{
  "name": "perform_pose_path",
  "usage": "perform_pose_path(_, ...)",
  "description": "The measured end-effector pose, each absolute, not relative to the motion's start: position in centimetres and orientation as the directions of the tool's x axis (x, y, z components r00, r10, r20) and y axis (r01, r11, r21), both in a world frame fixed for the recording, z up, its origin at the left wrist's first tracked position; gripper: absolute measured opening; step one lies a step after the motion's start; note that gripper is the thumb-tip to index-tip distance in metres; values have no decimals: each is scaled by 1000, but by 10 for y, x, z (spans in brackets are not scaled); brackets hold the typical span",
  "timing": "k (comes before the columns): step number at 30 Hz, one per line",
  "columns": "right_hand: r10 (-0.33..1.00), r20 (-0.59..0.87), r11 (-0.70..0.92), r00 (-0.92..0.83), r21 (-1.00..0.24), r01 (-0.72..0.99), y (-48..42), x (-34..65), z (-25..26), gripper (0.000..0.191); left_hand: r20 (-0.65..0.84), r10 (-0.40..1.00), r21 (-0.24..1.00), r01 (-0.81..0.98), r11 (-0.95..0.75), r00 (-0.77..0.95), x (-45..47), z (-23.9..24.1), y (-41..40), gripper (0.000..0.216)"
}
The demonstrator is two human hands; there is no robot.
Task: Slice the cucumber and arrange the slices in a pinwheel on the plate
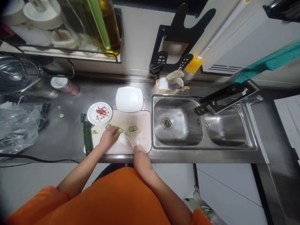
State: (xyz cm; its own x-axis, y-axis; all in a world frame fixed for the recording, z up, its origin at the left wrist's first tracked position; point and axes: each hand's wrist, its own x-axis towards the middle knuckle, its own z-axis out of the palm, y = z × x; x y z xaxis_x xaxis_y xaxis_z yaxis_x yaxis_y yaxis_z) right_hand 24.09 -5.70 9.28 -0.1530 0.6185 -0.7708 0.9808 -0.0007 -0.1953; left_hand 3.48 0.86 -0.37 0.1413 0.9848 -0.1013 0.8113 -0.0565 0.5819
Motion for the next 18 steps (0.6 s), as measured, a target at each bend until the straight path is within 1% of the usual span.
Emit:
perform_pose_path(7,666,-729,39,-157,-176,984,-52,221,92,41,-87,992,610,792,-19,91,37,-12,-1,21)
perform_pose_path(12,696,-695,69,-180,-184,980,-48,210,89,35,-68,995,625,781,-12,70,39,-13,-1,21)
perform_pose_path(18,700,-692,90,-177,-160,983,-47,206,90,35,-68,996,633,774,-7,65,39,-13,-1,21)
